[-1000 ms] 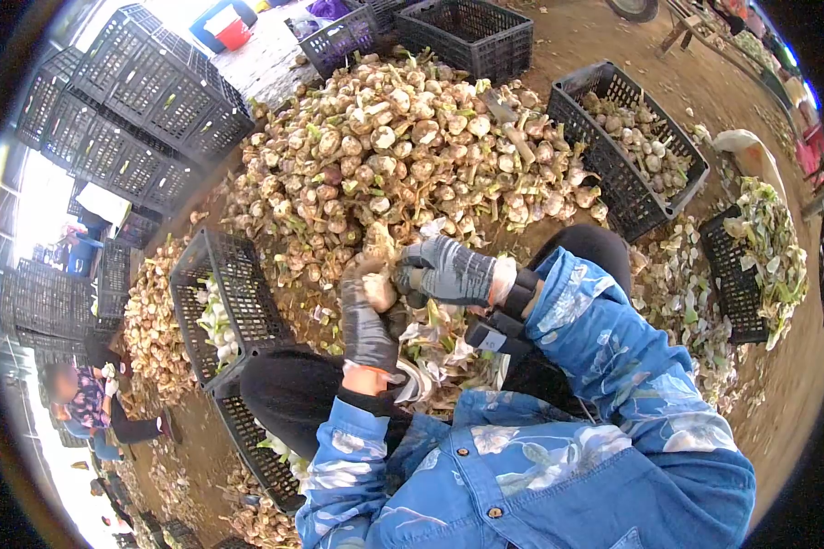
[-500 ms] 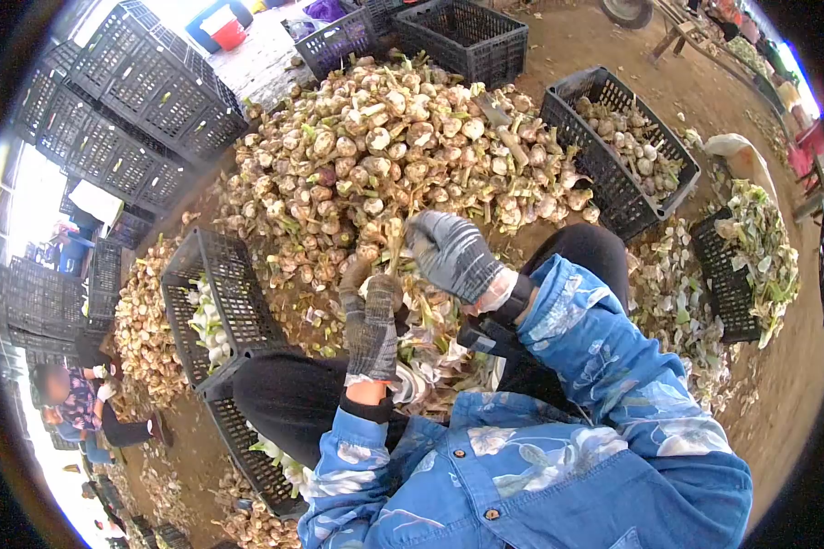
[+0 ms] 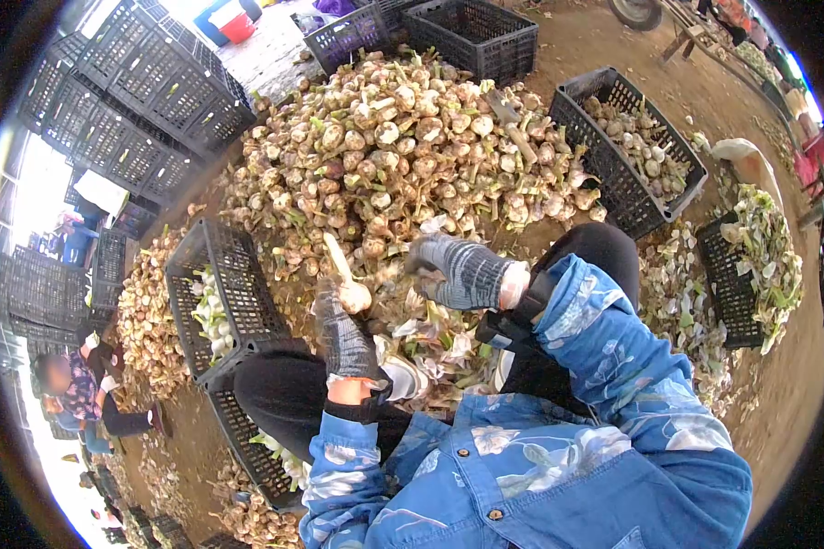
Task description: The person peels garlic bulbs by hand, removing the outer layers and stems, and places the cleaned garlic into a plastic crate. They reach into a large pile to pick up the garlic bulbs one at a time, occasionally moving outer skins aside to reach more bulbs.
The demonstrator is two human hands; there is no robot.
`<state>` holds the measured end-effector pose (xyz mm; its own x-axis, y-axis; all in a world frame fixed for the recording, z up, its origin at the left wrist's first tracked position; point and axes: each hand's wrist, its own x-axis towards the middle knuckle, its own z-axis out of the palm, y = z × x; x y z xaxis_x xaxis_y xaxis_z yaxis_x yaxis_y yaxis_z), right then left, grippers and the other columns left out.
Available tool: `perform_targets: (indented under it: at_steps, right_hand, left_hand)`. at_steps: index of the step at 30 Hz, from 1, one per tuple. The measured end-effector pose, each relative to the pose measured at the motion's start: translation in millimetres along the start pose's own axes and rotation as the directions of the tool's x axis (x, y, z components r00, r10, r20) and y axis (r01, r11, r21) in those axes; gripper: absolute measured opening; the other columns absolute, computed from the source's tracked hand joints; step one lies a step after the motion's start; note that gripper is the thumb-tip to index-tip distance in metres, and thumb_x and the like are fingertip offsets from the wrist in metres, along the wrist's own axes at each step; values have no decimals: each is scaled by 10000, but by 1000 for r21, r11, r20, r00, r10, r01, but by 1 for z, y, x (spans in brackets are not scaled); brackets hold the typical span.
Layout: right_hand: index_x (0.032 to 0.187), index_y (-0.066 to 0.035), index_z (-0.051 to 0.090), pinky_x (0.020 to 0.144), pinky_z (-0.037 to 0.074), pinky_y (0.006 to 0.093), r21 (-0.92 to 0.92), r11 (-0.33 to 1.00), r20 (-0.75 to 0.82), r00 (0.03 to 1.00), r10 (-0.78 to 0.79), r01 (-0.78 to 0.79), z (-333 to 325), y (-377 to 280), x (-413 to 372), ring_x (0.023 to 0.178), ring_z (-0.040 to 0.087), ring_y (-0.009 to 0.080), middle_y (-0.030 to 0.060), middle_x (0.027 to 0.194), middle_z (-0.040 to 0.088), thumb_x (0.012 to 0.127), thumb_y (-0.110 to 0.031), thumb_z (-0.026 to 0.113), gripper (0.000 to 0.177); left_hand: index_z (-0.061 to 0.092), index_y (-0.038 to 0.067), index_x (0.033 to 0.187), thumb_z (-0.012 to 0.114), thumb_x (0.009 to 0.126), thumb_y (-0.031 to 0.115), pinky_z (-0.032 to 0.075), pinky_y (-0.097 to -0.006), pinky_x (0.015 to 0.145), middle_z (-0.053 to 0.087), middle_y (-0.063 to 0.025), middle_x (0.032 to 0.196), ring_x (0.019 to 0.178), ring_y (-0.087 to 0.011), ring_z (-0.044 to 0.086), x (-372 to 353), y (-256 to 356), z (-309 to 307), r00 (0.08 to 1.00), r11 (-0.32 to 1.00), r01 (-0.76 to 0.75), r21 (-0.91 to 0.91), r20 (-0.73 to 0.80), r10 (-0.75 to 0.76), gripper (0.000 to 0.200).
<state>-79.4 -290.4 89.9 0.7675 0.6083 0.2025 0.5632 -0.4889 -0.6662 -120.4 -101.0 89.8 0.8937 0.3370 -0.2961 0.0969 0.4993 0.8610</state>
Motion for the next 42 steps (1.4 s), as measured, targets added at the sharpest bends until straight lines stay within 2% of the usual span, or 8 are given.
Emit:
perform_targets:
  at_steps: [9, 29, 31, 32, 34, 36, 39, 42]
  right_hand:
    - [1025, -17, 584, 596, 463, 267, 570, 756, 212, 947, 241, -320, -12, -21, 7, 662, 564, 129, 76, 801, 614, 828, -242, 569, 299]
    - [832, -24, 623, 586, 462, 393, 421, 907, -43, 999, 13, 6, 0, -17, 0, 642, 576, 337, 193, 695, 591, 709, -125, 549, 176]
    - [814, -22, 620, 574, 458, 396, 362, 932, -117, 993, 18, 26, 10, -14, -1, 620, 572, 338, 193, 673, 583, 711, -129, 543, 167]
    - [796, -19, 616, 562, 454, 400, 302, 952, -192, 981, 20, 39, 13, -14, 0, 599, 568, 339, 193, 652, 576, 712, -133, 538, 162]
    - [782, -15, 610, 547, 451, 398, 360, 931, -163, 978, 130, -64, 13, -15, 4, 577, 564, 335, 194, 631, 567, 714, -134, 528, 160]
    - [769, -11, 605, 531, 447, 396, 413, 895, -127, 963, 239, -168, 10, -15, 5, 555, 560, 331, 195, 611, 557, 715, -134, 518, 160]
    - [842, 3, 588, 556, 451, 353, 318, 939, -160, 969, 190, -132, 8, -16, 4, 614, 585, 280, 188, 681, 578, 744, -102, 522, 158]
    - [831, 6, 590, 549, 445, 352, 421, 895, -179, 953, 245, -151, 8, -17, 4, 597, 576, 268, 182, 669, 576, 751, -116, 527, 158]
  left_hand:
    - [447, 16, 1206, 380, 927, 319, 419, -221, 659, 517, -15, 864, 737, -87, 480, -14, -11, -4, 804, 458, -590, 665, 431, 410, 417]
    - [523, 39, 1120, 355, 916, 333, 454, -260, 733, 578, -69, 947, 836, -146, 548, 6, -22, -20, 879, 718, -439, 540, 423, 220, 396]
    - [541, 56, 1078, 395, 896, 389, 481, -279, 666, 589, -55, 909, 779, -158, 569, 10, -18, -20, 666, 802, 584, -126, 638, -386, 407]
    - [541, 56, 1078, 395, 896, 389, 481, -279, 666, 589, -55, 909, 779, -158, 569, 4, -17, -9, 666, 802, 584, -126, 639, -385, 407]
    - [560, 78, 940, 448, 862, 462, 452, -217, 531, 547, -19, 729, 567, -119, 514, -15, -16, 22, 955, 966, 257, 15, 149, -256, 408]
    - [428, 47, 1120, 558, 832, 407, 470, -200, 569, 549, -47, 834, 615, -125, 544, -22, -23, 20, 859, 642, -512, 571, 310, 409, 479]
    - [366, 58, 1155, 584, 826, 364, 485, -249, 616, 538, -53, 874, 668, -127, 546, -21, -30, 15, 644, 319, -729, 605, 450, 619, 500]
    - [498, 88, 1085, 517, 841, 450, 466, -303, 751, 545, -71, 913, 824, -190, 547, -26, -17, 7, 915, 957, 263, 123, 283, -287, 437]
